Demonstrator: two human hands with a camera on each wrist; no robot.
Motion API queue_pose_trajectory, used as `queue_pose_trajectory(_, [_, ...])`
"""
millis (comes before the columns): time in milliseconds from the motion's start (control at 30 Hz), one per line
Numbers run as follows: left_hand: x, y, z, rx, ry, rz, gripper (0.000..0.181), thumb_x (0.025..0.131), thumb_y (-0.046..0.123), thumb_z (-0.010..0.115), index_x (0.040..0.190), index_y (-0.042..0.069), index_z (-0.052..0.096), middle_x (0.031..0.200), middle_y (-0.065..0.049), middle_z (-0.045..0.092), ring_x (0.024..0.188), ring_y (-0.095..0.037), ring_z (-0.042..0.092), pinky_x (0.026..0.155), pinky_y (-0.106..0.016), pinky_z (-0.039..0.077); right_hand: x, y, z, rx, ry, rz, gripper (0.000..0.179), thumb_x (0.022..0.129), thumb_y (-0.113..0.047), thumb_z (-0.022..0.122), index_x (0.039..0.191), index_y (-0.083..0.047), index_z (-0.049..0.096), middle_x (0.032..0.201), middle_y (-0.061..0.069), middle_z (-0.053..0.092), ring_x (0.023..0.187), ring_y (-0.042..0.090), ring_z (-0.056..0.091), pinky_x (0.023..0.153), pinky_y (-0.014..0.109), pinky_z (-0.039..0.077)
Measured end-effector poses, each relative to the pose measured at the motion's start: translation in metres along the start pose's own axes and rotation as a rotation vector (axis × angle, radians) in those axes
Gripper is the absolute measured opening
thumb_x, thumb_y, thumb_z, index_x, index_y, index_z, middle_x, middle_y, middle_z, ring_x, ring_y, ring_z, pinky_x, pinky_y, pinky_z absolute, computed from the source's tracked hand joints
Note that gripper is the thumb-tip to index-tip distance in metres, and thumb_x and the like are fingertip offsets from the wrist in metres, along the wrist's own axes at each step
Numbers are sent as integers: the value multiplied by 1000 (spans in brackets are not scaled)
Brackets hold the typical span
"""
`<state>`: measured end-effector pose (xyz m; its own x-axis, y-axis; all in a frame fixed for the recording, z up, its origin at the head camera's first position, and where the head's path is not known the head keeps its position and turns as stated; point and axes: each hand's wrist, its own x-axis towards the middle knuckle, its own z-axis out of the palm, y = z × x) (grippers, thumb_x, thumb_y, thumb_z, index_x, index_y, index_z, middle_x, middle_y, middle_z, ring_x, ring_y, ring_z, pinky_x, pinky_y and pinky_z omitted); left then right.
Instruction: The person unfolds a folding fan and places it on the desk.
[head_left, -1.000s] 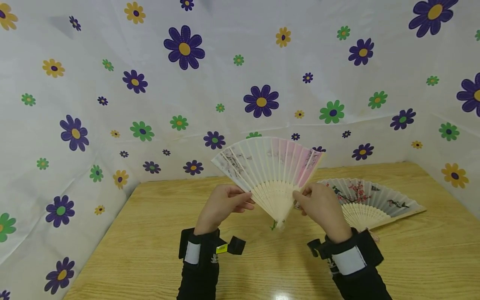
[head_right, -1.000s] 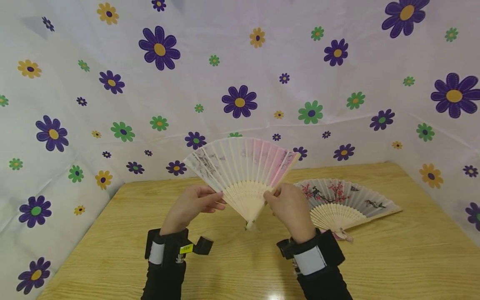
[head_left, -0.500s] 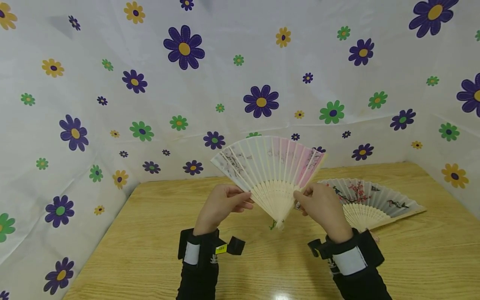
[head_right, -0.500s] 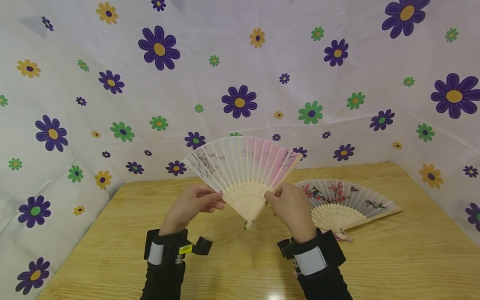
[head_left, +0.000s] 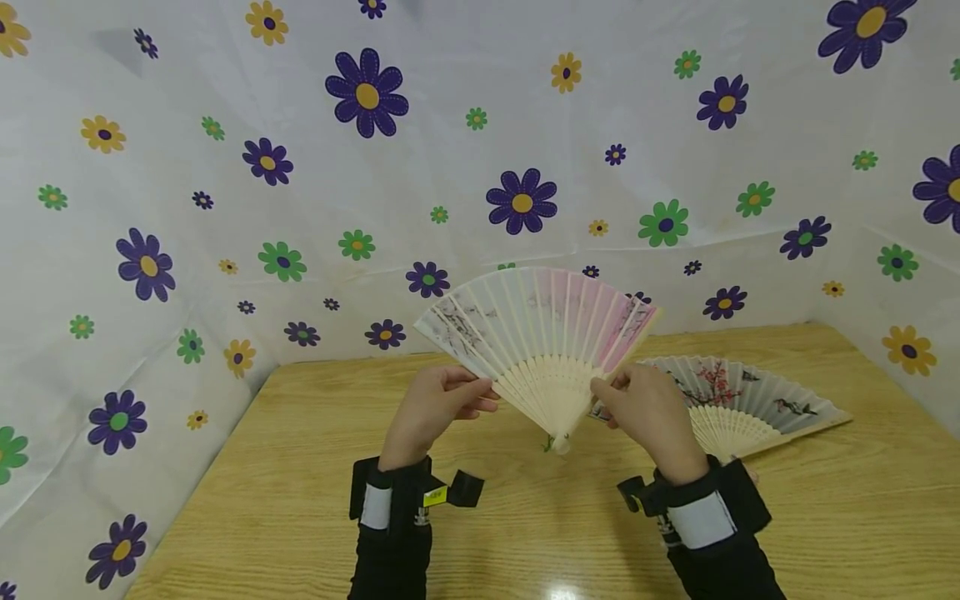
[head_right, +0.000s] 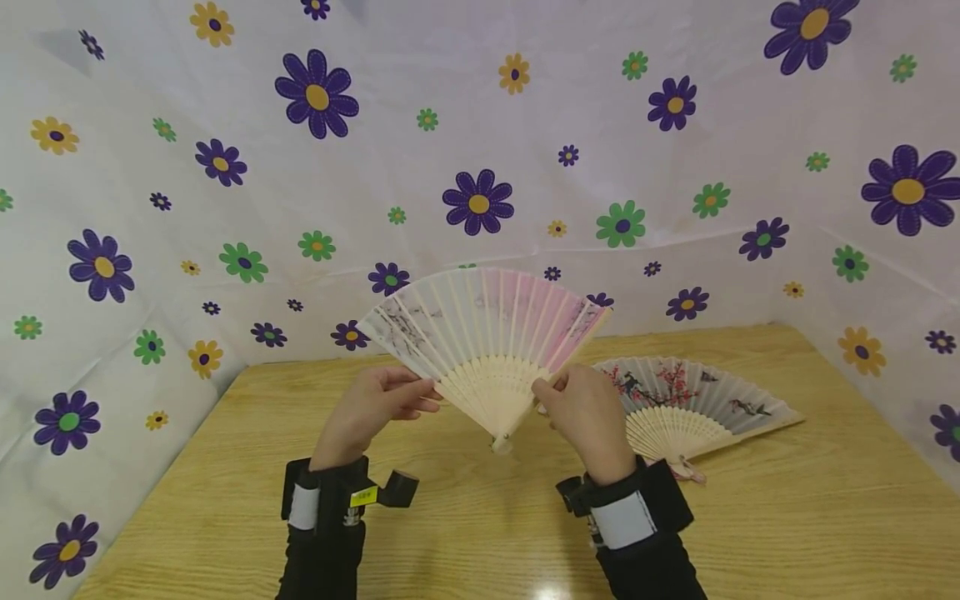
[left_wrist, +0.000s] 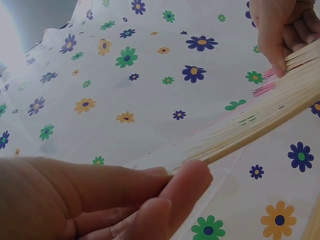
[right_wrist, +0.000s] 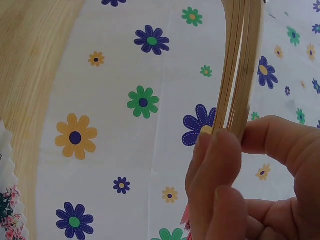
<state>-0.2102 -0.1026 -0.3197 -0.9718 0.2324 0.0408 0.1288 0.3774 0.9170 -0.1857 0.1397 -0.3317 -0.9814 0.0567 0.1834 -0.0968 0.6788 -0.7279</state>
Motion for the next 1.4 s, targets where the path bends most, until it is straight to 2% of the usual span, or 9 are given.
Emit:
queue_pose_trajectory(267, [0,2,-3,-26,4,2,24,98,8,57,107,-12,67,95,-26,74,83,-24,72,63,-14,54,2,3,-3,39,39,4,31,92,-16,58,77,6,73,65,20,73,51,22,65,41,24,39])
queue_pose_trajectory(467, [-2,1,-6,-39,28,7,24,98,7,58,106,-13,67,94,-24,75,80,-20,72,62,-12,54,4,7,-3,35,84,-7,32,91,-16,59,73,5,74,61,20,72,47,21,63,39,23,33])
queue_pose_trajectory(600, [-2,1,-8,-54,34,14,23,98,6,58,106,-13,67,94,-24,75,83,-24,72,62,-12,54,4,8,-2,29,106,-19,31,90,-16,61,72,5,75,58,18,71,47,23,62,38,23,32])
queue_pose_trajectory(767, [-3,2,-9,-60,38,20,23,98,6,58,106,-13,67,93,-23,75,84,-27,71,62,-13,54,5,7,-2,48,123,-3,30,90,-18,62,75,5,74,57,17,70,43,17,56,38,23,31])
queue_pose_trajectory(933, [-3,1,-10,-87,61,8,23,97,5,57,107,-14,66,90,-19,76,77,-14,71,64,-14,55,4,7,-6,112,122,51,31,92,-20,60,89,8,70,66,20,73,47,15,62,42,25,38])
queue_pose_trajectory(1067, [0,-2,-10,-126,89,-10,23,98,3,56,109,-15,66,85,-11,76,77,-12,71,65,-14,56,6,10,-12,164,133,86,32,93,-21,58,92,9,69,68,18,74,50,11,64,50,26,47])
queue_pose_trajectory(1200, [3,-4,-11,-151,107,-23,23,98,3,55,107,-16,65,79,-3,74,74,-8,69,66,-14,57,9,16,-15,261,124,120,34,95,-21,57,91,11,69,65,10,72,51,7,63,52,18,52])
queue_pose_trajectory(1400, [4,-7,-12,-178,144,-22,24,98,3,55,105,-18,65,79,-5,74,74,-8,70,64,-12,57,12,21,-18,456,106,192,35,97,-21,57,95,13,64,60,-9,64,55,3,62,53,11,53])
